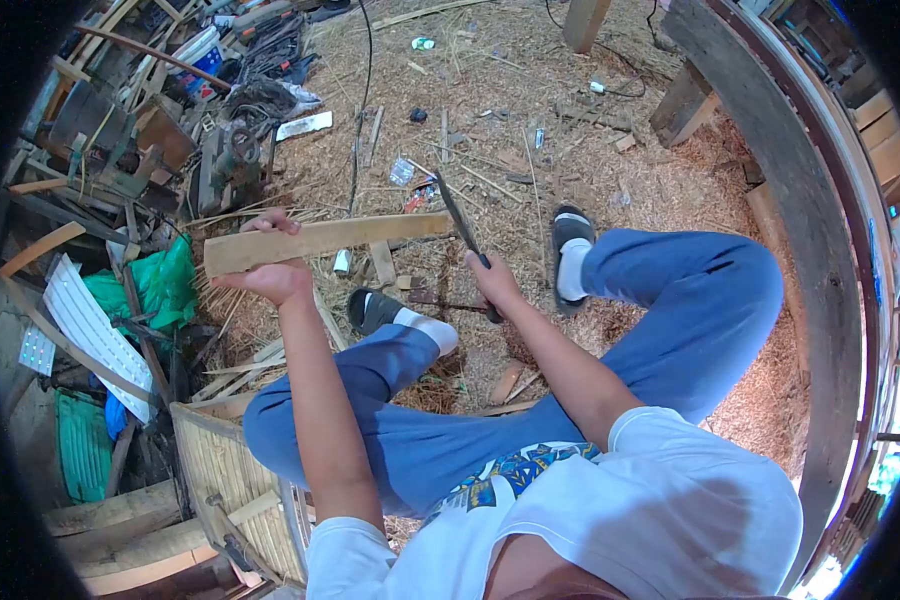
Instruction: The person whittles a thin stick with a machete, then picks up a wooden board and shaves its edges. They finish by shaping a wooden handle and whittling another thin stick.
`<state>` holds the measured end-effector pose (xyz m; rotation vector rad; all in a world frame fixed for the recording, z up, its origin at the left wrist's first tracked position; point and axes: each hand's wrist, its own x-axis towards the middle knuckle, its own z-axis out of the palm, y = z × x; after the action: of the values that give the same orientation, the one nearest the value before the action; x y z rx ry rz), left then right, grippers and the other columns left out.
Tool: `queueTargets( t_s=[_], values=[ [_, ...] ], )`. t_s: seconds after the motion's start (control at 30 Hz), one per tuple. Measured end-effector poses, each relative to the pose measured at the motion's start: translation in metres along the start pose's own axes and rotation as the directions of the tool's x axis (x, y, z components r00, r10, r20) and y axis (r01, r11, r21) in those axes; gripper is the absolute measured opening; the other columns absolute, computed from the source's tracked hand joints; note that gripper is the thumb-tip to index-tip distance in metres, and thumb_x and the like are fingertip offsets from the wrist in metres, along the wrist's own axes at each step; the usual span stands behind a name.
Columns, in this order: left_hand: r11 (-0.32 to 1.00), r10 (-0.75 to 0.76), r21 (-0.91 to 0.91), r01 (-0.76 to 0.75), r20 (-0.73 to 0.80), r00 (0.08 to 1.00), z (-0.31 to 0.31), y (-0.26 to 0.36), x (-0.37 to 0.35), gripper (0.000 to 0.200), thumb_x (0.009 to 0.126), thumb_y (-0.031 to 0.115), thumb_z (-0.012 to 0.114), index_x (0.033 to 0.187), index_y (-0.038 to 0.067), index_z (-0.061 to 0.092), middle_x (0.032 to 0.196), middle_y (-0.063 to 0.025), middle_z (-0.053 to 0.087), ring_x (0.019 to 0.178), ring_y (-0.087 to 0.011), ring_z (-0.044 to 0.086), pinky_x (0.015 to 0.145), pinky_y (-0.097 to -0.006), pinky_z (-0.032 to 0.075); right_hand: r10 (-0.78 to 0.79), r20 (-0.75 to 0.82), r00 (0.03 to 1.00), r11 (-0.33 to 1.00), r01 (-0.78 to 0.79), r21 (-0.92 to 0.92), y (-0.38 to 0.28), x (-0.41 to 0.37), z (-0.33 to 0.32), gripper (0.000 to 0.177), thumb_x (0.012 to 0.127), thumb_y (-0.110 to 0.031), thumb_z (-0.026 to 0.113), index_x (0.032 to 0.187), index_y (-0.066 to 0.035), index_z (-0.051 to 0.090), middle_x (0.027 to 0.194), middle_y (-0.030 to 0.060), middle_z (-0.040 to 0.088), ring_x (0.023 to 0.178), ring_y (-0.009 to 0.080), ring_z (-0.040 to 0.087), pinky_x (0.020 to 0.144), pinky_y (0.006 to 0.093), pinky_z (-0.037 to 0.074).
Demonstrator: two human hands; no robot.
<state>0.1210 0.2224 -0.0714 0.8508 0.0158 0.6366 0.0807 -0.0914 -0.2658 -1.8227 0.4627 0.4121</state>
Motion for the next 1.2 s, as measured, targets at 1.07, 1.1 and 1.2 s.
queueTargets(
  t_s=[1.07,1.1,1.2],
  values=[
    [0.999,-0.007,-0.037,0.004,-0.084,0.996,-0.014,-0.002,0.011,0.107,0.068,0.103,0.003,0.074,0.006,0.048,0.068,-0.0118,0.052,0.063,-0.0310,0.055,0.066,-0.0452,0.049,0.007,0.036,0.999,0.992,-0.003,-0.127,0.003,0.010,0.004,0.056,0.099,-0.057,0.054,0.075,-0.006,0.059,0.059,0.0032,0.055,0.045,0.0149,0.051,0.043,0.0334,0.040],
    [0.999,-0.011,-0.048,0.007,-0.071,0.997,-0.015,-0.002,0.011,0.107,0.067,0.104,0.004,0.074,0.007,0.048,0.068,-0.0111,0.051,0.062,-0.0304,0.053,0.065,-0.0447,0.049,-0.080,-0.018,0.997,0.985,0.077,-0.154,0.007,0.023,0.008,0.056,0.100,-0.056,0.054,0.074,-0.006,0.058,0.058,0.0032,0.055,0.044,0.0145,0.050,0.042,0.0334,0.039],
    [0.999,-0.012,-0.043,0.009,-0.079,0.997,-0.016,-0.003,0.011,0.107,0.066,0.104,0.004,0.073,0.007,0.048,0.067,-0.0110,0.051,0.061,-0.0291,0.052,0.063,-0.0436,0.048,-0.247,-0.111,0.963,0.969,0.245,-0.029,-0.026,0.040,0.006,0.056,0.101,-0.054,0.053,0.074,-0.005,0.058,0.058,0.0032,0.054,0.043,0.0138,0.048,0.042,0.0336,0.039]
  ],
)
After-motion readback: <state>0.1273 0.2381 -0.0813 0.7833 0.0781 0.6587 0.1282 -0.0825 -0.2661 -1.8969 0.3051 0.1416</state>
